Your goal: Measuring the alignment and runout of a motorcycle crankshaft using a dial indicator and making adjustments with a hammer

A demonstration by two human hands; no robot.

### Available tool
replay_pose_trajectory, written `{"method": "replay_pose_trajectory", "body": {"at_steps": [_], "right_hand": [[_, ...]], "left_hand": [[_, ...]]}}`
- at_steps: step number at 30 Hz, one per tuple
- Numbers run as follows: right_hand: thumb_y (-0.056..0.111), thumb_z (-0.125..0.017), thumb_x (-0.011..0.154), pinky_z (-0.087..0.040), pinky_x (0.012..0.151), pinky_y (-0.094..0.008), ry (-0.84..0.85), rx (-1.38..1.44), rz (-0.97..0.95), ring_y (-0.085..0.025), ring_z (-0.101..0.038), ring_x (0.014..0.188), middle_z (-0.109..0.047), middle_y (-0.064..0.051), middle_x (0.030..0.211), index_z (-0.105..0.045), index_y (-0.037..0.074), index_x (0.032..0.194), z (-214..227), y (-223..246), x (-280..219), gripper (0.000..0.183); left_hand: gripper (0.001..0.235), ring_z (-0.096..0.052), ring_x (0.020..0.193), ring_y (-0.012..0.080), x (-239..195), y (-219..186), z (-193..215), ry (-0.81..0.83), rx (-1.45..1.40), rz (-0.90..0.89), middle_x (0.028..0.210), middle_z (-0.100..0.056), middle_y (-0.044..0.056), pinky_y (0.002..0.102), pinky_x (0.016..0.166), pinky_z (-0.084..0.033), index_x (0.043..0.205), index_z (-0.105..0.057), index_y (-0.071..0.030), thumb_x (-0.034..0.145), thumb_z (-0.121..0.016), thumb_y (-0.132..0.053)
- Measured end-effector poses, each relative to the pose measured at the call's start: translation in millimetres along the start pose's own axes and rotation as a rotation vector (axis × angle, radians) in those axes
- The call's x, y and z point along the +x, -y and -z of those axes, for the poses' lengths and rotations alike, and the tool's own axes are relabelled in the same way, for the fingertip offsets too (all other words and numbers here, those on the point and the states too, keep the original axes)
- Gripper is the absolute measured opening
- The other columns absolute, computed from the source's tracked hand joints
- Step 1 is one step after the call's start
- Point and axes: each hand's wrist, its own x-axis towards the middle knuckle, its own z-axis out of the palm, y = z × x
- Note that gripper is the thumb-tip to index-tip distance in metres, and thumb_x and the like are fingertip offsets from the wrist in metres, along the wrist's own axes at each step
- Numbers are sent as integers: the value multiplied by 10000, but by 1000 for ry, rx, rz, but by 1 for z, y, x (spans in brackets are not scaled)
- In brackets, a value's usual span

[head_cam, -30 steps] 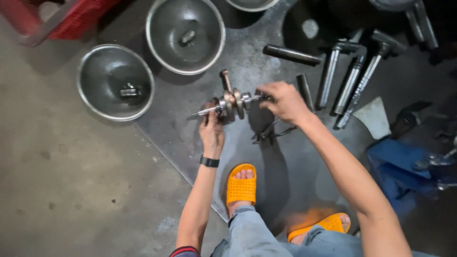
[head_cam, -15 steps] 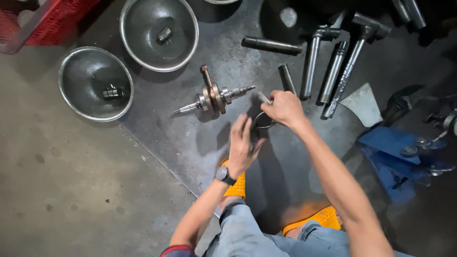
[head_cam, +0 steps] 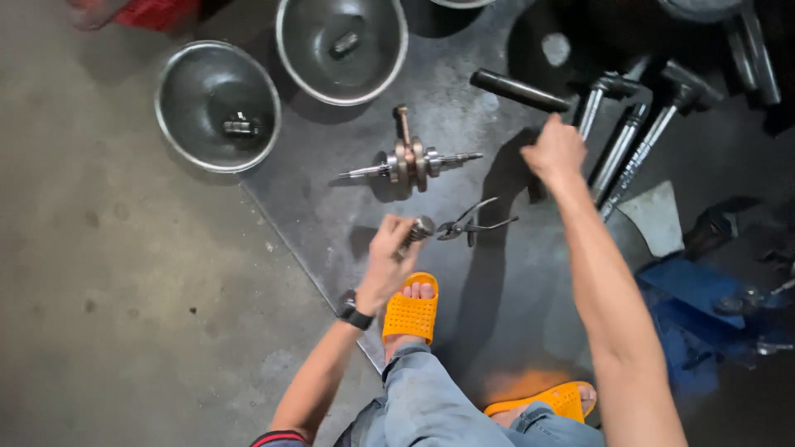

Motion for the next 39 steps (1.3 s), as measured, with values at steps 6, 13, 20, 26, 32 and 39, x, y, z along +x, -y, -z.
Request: {"method": "replay_pose_trajectory", "body": {"at_steps": [6,13,20,26,32,39], "right_hand": [[89,-720,821,-526,537,-224,-52,677,-66,-139,-627,598,-642,-94,732,-664,30,948,129,-5,-96,151],[170,-382,1016,-320,385,-170,-7,1381,76,-57,-397,467,-391,16,593,-520,44,996,108,25,-144,189],[189,-431,983,-356,304,-228,-19,1265,377,-141,-460,343,-400,-46,470,-568,-29,896,72,83,-159,272],[28,-401,887,-433,337,-297,-570,1077,755,-198,-492,329,-483,-122,438,-548,-155,909,108,109,-204,236],[269,-427,931,-411,389,-332,-303,640,600,-246,-509,375,-453,-76,411,-497,-7,779,58,107,-175,322],[288,-476,954,-387,406,-343,-391,756,450,-258,-495,401,-447,-76,438,-500,108,744,58,72,-162,277]], "left_hand": [[409,-594,1107,200,47,12,36,-83,-123,-174,1213,-570,54,516,1142,-235,1228,-530,-134,847,-617,-14],[293,-578,997,161,80,34,6,-192,-420,-94,1031,-655,83,313,992,-409,1049,-630,-26,775,-647,76],[423,-561,1092,232,78,25,-2,-178,-191,-232,1059,-663,81,367,1055,-299,1099,-626,-60,716,-692,107],[394,-560,1081,279,78,23,-3,-189,-137,-320,1027,-668,109,436,1031,-324,1113,-613,-48,772,-612,149],[401,-581,1053,279,80,14,1,-187,-50,-352,1008,-670,123,421,1021,-343,1087,-602,-20,746,-610,189],[421,-571,1044,309,74,-1,-11,-232,45,-479,1065,-647,142,398,988,-394,1114,-601,-25,741,-596,171]]}}
